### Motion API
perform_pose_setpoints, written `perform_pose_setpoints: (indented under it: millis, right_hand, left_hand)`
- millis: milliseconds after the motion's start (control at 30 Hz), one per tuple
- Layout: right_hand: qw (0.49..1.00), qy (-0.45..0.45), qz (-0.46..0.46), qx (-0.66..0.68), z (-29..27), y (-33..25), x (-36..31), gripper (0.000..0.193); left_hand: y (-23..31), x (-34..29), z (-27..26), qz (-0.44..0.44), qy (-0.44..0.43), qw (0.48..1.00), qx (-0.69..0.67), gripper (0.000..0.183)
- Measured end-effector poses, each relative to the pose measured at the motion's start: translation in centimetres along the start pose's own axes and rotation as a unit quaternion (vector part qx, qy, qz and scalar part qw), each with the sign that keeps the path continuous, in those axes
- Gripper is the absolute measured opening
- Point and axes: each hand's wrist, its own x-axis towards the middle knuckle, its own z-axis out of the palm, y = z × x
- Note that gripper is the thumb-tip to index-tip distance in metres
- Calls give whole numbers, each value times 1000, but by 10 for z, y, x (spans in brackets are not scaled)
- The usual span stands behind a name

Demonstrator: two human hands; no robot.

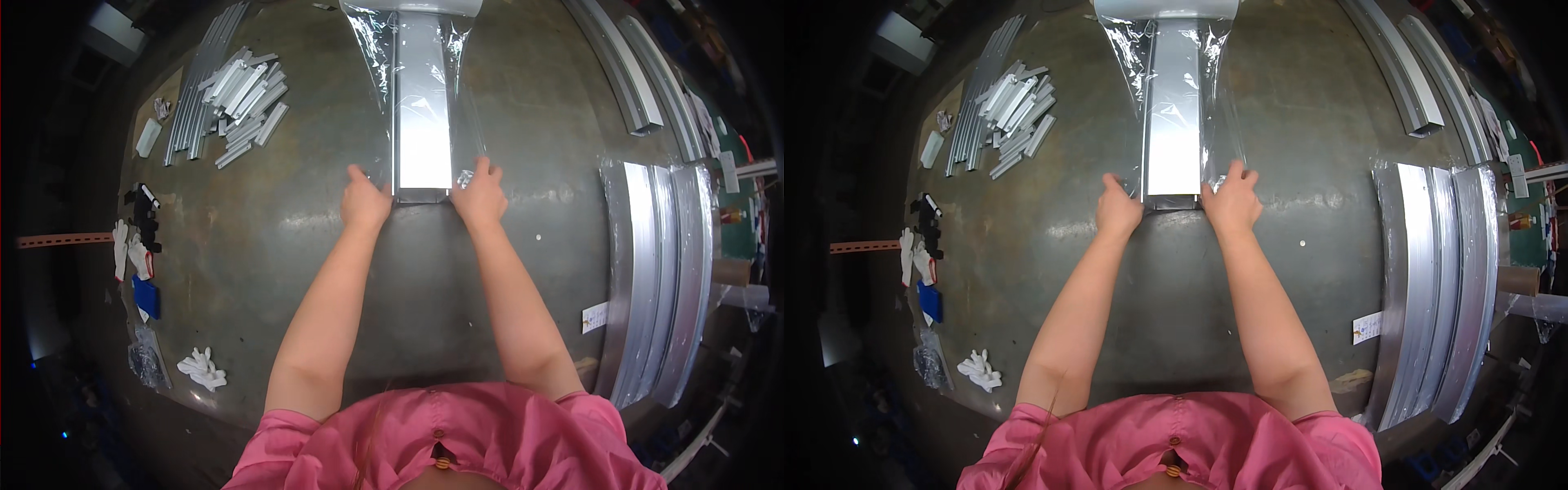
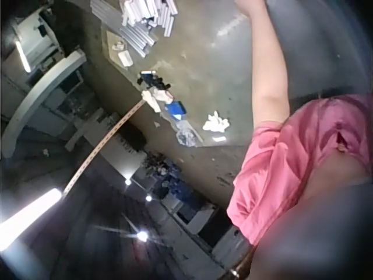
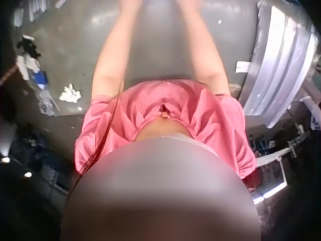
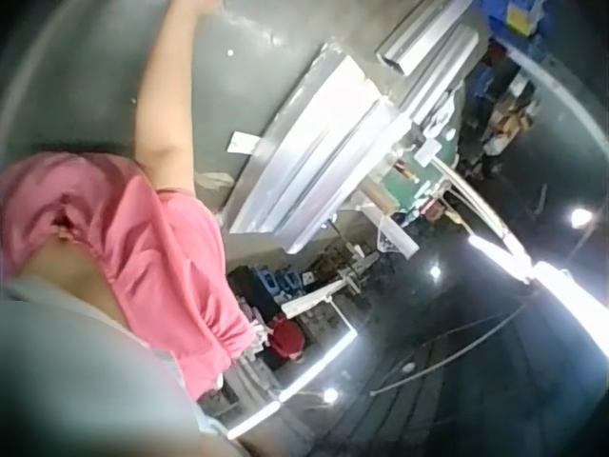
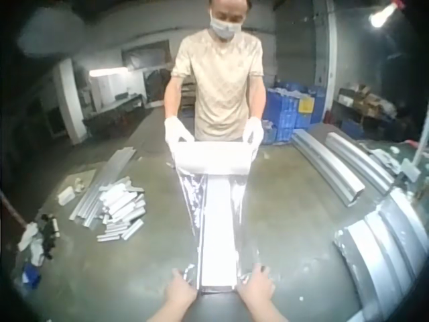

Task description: Wrapping long metal components with plastic stretch film.

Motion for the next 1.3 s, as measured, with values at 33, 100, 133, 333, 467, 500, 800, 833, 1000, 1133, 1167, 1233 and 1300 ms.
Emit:
perform_pose_setpoints:
  millis: [33,100,133,333,467,500,800,833,1000,1133,1167,1233,1300]
  right_hand:
    - [1000,-10,16,-18,-1,-1,2,36]
    - [997,-29,45,-52,-4,-5,5,41]
    - [995,-38,59,-69,-6,-8,7,44]
    - [993,-75,91,-4,-19,-10,20,31]
    - [997,-61,25,-26,-18,-16,10,22]
    - [998,-60,24,-25,-16,-15,9,22]
    - [897,-54,70,433,1,-16,1,26]
    - [896,-53,68,435,5,-18,0,26]
    - [827,53,13,559,33,-21,-7,31]
    - [748,82,-45,657,40,-48,-16,46]
    - [748,84,-46,657,42,-48,-17,46]
    - [784,114,-89,603,48,-46,-18,53]
    - [815,144,-132,545,53,-43,-18,61]
  left_hand:
    - [1,1,0,-27,-10,999,31,19]
    - [3,4,-1,-82,-30,992,92,23]
    - [4,4,-3,-109,-38,986,122,26]
    - [30,4,-29,-69,-121,983,117,22]
    - [24,-1,-22,10,-80,990,119,29]
    - [19,1,-19,11,-78,990,120,29]
    - [14,7,0,-150,-134,826,-526,38]
    - [14,9,2,-148,-133,827,-526,38]
    - [9,17,24,-18,-48,893,-447,39]
    - [28,14,40,-25,77,774,-628,46]
    - [28,13,43,-24,77,774,-629,46]
    - [27,5,49,54,80,820,-564,50]
    - [26,0,54,131,84,856,-493,59]
